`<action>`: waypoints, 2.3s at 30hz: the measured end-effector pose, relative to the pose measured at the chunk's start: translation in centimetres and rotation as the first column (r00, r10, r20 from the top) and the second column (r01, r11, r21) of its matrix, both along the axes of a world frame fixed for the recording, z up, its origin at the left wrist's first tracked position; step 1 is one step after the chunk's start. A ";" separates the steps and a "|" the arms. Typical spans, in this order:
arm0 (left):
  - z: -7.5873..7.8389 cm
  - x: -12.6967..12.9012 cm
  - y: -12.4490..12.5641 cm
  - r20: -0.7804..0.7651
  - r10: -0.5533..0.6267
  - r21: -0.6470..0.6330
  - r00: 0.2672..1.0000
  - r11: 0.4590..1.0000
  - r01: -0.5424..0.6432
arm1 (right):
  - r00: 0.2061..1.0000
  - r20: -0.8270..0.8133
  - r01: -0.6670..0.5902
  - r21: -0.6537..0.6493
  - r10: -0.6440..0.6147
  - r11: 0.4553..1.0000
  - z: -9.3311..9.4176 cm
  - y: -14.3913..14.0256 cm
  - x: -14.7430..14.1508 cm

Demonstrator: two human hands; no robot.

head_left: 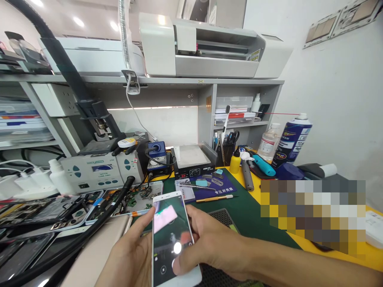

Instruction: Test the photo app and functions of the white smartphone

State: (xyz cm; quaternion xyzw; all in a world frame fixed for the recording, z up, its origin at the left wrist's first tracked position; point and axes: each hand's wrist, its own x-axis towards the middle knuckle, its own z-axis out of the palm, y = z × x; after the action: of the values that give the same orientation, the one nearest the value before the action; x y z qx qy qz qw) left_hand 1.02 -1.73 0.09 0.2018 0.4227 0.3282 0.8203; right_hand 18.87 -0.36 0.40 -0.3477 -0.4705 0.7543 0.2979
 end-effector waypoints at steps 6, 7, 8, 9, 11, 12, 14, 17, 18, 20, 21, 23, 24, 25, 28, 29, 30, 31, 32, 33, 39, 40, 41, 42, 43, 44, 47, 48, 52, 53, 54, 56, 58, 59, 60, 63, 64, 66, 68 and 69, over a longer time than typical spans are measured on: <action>-0.1 0.1 0.4 0.053 -0.034 0.001 0.998 0.999 0.034 | 1.000 0.015 -0.009 0.006 0.009 1.000 0.2 -0.1 0.0; -0.1 0.1 0.4 0.060 -0.037 0.000 0.998 0.999 0.037 | 1.000 0.010 -0.007 0.000 0.007 1.000 0.2 0.0 0.0; -0.1 0.1 0.4 0.067 -0.039 -0.004 0.997 0.999 0.039 | 1.000 0.005 -0.004 -0.005 0.004 1.000 0.2 0.0 0.0; -0.2 0.1 0.4 0.073 -0.040 -0.009 0.997 0.999 0.040 | 1.000 0.001 0.001 -0.008 -0.001 1.000 0.2 0.0 0.0; -0.2 0.1 0.4 0.084 -0.044 -0.017 0.995 0.999 0.045 | 1.000 -0.001 0.011 -0.008 -0.011 1.000 0.0 0.0 0.0; -0.2 0.1 0.4 0.087 -0.045 -0.019 0.995 0.999 0.047 | 1.000 0.000 0.018 -0.006 -0.018 1.000 0.0 0.0 -0.1; -0.2 0.1 0.4 0.093 -0.049 -0.019 0.994 0.999 0.051 | 0.999 0.002 0.035 -0.004 -0.035 0.999 -0.2 0.0 -0.1; -0.3 0.1 0.3 0.078 -0.054 -0.017 0.995 0.998 0.056 | 0.999 -0.003 0.038 0.001 -0.038 0.999 -0.3 0.0 -0.1; -0.2 0.2 0.3 0.064 -0.053 -0.009 0.997 0.999 0.054 | 0.999 -0.004 0.037 -0.002 -0.037 0.999 -0.3 0.0 0.0; 0.0 0.3 0.3 0.040 -0.057 0.004 0.998 0.998 0.057 | 0.999 -0.005 0.038 -0.013 -0.038 0.999 -0.2 0.0 0.0; 0.2 0.4 0.3 0.035 -0.059 0.008 0.998 0.998 0.059 | 0.999 -0.008 0.041 -0.020 -0.041 0.999 -0.1 0.0 0.0; 0.7 0.5 0.3 0.036 -0.071 -0.007 0.997 0.997 0.071 | 0.999 -0.018 0.043 -0.031 -0.043 0.999 -0.1 0.1 0.0; 1.0 0.6 0.3 0.043 -0.081 -0.027 0.996 0.996 0.082 | 0.999 -0.024 0.042 -0.033 -0.043 0.999 0.0 0.1 -0.1; 1.2 0.6 0.3 0.051 -0.091 -0.049 0.995 0.994 0.094 | 0.999 -0.029 0.041 -0.032 -0.042 0.999 0.0 0.1 -0.1; 1.2 0.5 0.3 0.061 -0.092 -0.062 0.994 0.993 0.096 | 0.999 -0.028 0.033 -0.032 -0.033 0.999 0.1 0.1 -0.1; 0.9 0.4 0.3 0.060 -0.082 -0.046 0.995 0.995 0.085 | 0.999 -0.023 0.028 -0.030 -0.029 0.999 0.1 0.1 -0.1; 0.6 0.3 0.3 0.057 -0.071 -0.028 0.996 0.997 0.072 | 1.000 -0.018 0.023 -0.028 -0.023 0.999 0.1 0.1 -0.1; 0.2 0.1 0.2 0.053 -0.059 -0.017 0.997 0.998 0.060 | 1.000 -0.012 0.018 -0.029 -0.019 0.999 0.2 0.1 -0.1; -0.2 0.0 0.2 0.050 -0.047 -0.013 0.998 0.999 0.047 | 1.000 -0.007 0.016 -0.029 -0.017 0.999 0.2 0.1 -0.1; -0.4 -0.1 0.2 0.047 -0.039 -0.015 0.998 0.999 0.039 | 1.000 -0.004 0.017 -0.031 -0.018 0.999 0.2 0.1 -0.1; -0.3 0.0 0.2 0.033 -0.050 0.001 0.998 0.999 0.050 | 1.000 -0.007 0.026 -0.043 -0.026 0.999 0.1 0.2 -0.1; -0.2 0.1 0.3 0.038 -0.053 0.005 0.998 0.999 0.052 | 0.999 -0.013 0.034 -0.053 -0.035 0.998 0.1 0.2 -0.1; -0.1 0.1 0.3 0.043 -0.052 0.008 0.998 0.999 0.052 | 0.999 -0.016 0.047 -0.066 -0.048 0.997 0.1 0.3 -0.1; -0.1 0.1 0.4 0.050 -0.048 0.011 0.998 0.999 0.048 | 0.998 -0.015 0.056 -0.077 -0.057 0.995 0.1 0.3 -0.1; -0.1 0.1 0.4 0.061 -0.049 0.013 0.997 0.999 0.048 | 0.998 -0.009 0.061 -0.081 -0.062 0.995 0.1 0.3 -0.1; -0.2 0.1 0.4 0.073 -0.046 0.014 0.996 0.999 0.046 | 0.998 0.000 0.059 -0.077 -0.059 0.995 0.1 0.3 -0.1; -0.5 0.0 0.3 0.114 -0.064 0.001 0.991 0.998 0.064 | 0.999 0.023 0.024 -0.041 -0.023 0.999 0.3 0.3 -0.1; -0.6 -0.1 0.3 0.122 -0.067 -0.005 0.990 0.998 0.068 | 0.999 0.027 0.017 -0.031 -0.016 0.999 0.3 0.3 -0.1; -0.6 -0.2 0.1 0.114 -0.057 -0.017 0.992 0.998 0.059 | 1.000 0.007 0.007 -0.022 -0.007 1.000 0.4 0.2 0.1; -0.5 -0.3 0.1 0.112 -0.057 -0.016 0.992 0.998 0.060 | 1.000 -0.008 0.004 -0.027 -0.004 1.000 0.4 0.2 0.1; -0.5 -0.3 0.2 0.114 -0.060 -0.012 0.992 0.998 0.062 | 1.000 -0.022 0.002 -0.033 -0.002 0.999 0.3 0.2 0.1; -0.4 -0.2 0.3 0.126 -0.058 -0.001 0.990 0.998 0.058 | 0.999 -0.032 0.007 -0.044 -0.008 0.999 0.2 0.3 0.0; -0.4 0.0 0.4 0.126 -0.052 0.004 0.991 0.999 0.052 | 1.000 -0.018 0.018 -0.051 -0.019 0.999 0.1 0.4 0.0; -0.4 0.1 0.5 0.116 -0.050 0.007 0.992 0.999 0.050 | 1.000 -0.008 0.018 -0.053 -0.019 0.998 0.1 0.4 0.0; -0.4 0.2 0.6 0.098 -0.042 0.010 0.994 0.999 0.041 | 1.000 -0.002 0.021 -0.056 -0.021 0.998 0.1 0.4 0.0; -0.3 0.4 0.7 0.046 -0.035 0.004 0.998 0.999 0.035 | 1.000 -0.001 0.024 -0.055 -0.024 0.998 0.4 0.3 0.0; -0.3 0.4 0.6 0.037 -0.036 0.004 0.999 0.999 0.036 | 1.000 0.004 0.023 -0.050 -0.023 0.998 0.5 0.3 0.0; -0.2 0.3 0.5 0.030 -0.035 0.008 0.999 0.999 0.035 | 1.000 0.017 0.022 -0.040 -0.021 0.999 0.8 0.2 0.0; -0.2 0.3 0.4 0.028 -0.036 0.012 0.999 0.999 0.035 | 0.999 0.029 0.024 -0.040 -0.023 0.999 0.9 0.1 0.0; -0.2 0.3 0.4 0.025 -0.036 0.009 0.999 0.999 0.035 | 0.999 0.027 0.028 -0.040 -0.027 0.999 0.9 0.1 0.0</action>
State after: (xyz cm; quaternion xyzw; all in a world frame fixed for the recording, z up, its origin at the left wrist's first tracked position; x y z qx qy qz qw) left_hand 1.27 -1.37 -0.11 0.2084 0.4072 0.3179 0.8305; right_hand 18.86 -0.26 1.29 -0.3698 -0.4544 0.7548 0.2949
